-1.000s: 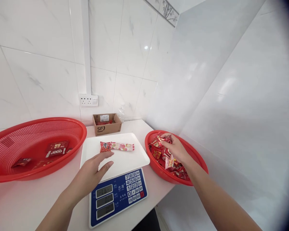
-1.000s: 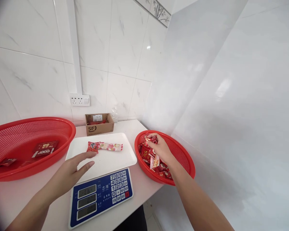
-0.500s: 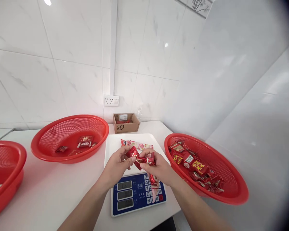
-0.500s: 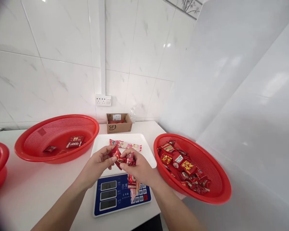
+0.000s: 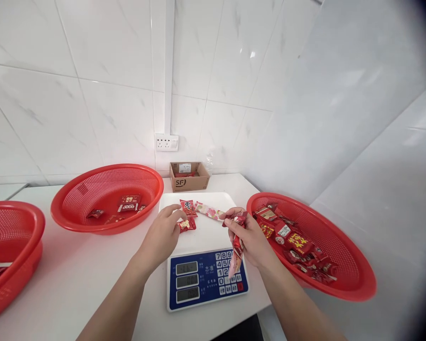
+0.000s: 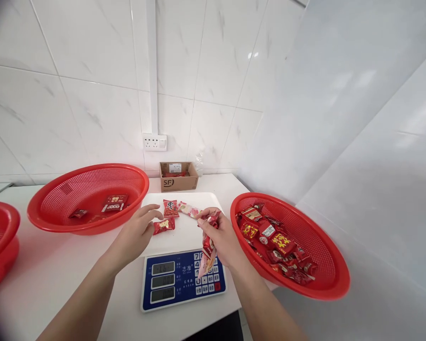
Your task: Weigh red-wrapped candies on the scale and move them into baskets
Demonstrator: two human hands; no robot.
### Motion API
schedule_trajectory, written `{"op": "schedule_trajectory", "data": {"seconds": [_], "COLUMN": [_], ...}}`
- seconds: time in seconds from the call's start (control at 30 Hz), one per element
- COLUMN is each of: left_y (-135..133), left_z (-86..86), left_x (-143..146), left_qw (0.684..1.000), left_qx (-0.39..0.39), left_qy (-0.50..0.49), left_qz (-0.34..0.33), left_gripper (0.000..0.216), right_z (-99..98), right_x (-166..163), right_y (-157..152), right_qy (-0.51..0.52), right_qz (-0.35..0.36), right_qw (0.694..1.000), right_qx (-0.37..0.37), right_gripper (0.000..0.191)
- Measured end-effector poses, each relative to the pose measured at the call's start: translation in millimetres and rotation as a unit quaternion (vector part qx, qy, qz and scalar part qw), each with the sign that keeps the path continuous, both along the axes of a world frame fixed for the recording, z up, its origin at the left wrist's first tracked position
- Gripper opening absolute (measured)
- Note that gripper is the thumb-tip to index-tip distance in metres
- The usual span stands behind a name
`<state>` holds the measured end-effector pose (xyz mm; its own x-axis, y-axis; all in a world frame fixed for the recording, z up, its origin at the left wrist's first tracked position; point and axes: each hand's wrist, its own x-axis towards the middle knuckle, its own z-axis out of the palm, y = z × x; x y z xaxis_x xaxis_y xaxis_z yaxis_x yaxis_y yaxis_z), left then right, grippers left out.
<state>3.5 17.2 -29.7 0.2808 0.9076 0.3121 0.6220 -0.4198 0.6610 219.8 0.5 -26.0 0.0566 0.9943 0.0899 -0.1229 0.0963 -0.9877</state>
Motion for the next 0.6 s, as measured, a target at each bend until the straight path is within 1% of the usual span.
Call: {"op": "schedule_trajectory", "data": {"seconds": [0.03,0.07,0.1,0.17,0.2,0.23,0.27,0.33,0.4,0.47,0.5,0.57,0.6], "left_y": [-5,-11,-18,-31,-37,-41,-43,-43,-39,-32,-29,-23,-20], "left_z": [3.8,7.0,9.1,9.5,7.9,5.6,3.0,-1.1,-1.6,1.7,4.3,9.8,12.1], "left_x": [4,8,14,28,34,40,45,49,47,40,35,26,21], "left_qw": [0.999,0.993,0.982,0.95,0.938,0.932,0.932,0.936,0.931,0.924,0.923,0.93,0.936], "left_qx": [-0.021,-0.051,-0.089,-0.158,-0.178,-0.189,-0.193,-0.191,-0.205,-0.229,-0.236,-0.228,-0.214], "left_qy": [-0.041,-0.086,-0.127,-0.178,-0.188,-0.194,-0.198,-0.21,-0.227,-0.24,-0.247,-0.258,-0.261], "left_qz": [-0.022,-0.059,-0.107,-0.202,-0.231,-0.242,-0.236,-0.206,-0.197,-0.192,-0.179,-0.13,-0.103], "left_gripper": [0.024,0.023,0.028,0.054,0.066,0.071,0.072,0.066,0.061,0.06,0.06,0.059,0.06], "right_z": [0.6,1.0,1.3,1.4,1.1,0.7,0.1,-1.4,-2.9,-5.0,-6.5,-11.0,-14.1], "right_x": [-3,-7,-11,-21,-26,-31,-35,-39,-38,-34,-31,-25,-23], "right_y": [1,2,3,3,3,2,1,-2,-2,0,3,11,16], "right_qy": [0.022,0.045,0.068,0.101,0.108,0.108,0.102,0.074,0.041,0.015,-0.005,-0.064,-0.098], "right_qz": [-0.019,-0.04,-0.059,-0.09,-0.098,-0.102,-0.101,-0.107,-0.13,-0.177,-0.199,-0.215,-0.208], "right_qw": [1.0,0.998,0.995,0.989,0.987,0.986,0.986,0.986,0.982,0.97,0.965,0.961,0.962], "right_qx": [0.007,0.019,0.033,0.06,0.071,0.079,0.086,0.105,0.133,0.164,0.17,0.159,0.145], "right_gripper": [0.026,0.026,0.027,0.027,0.027,0.026,0.026,0.025,0.024,0.024,0.025,0.028,0.029]}}
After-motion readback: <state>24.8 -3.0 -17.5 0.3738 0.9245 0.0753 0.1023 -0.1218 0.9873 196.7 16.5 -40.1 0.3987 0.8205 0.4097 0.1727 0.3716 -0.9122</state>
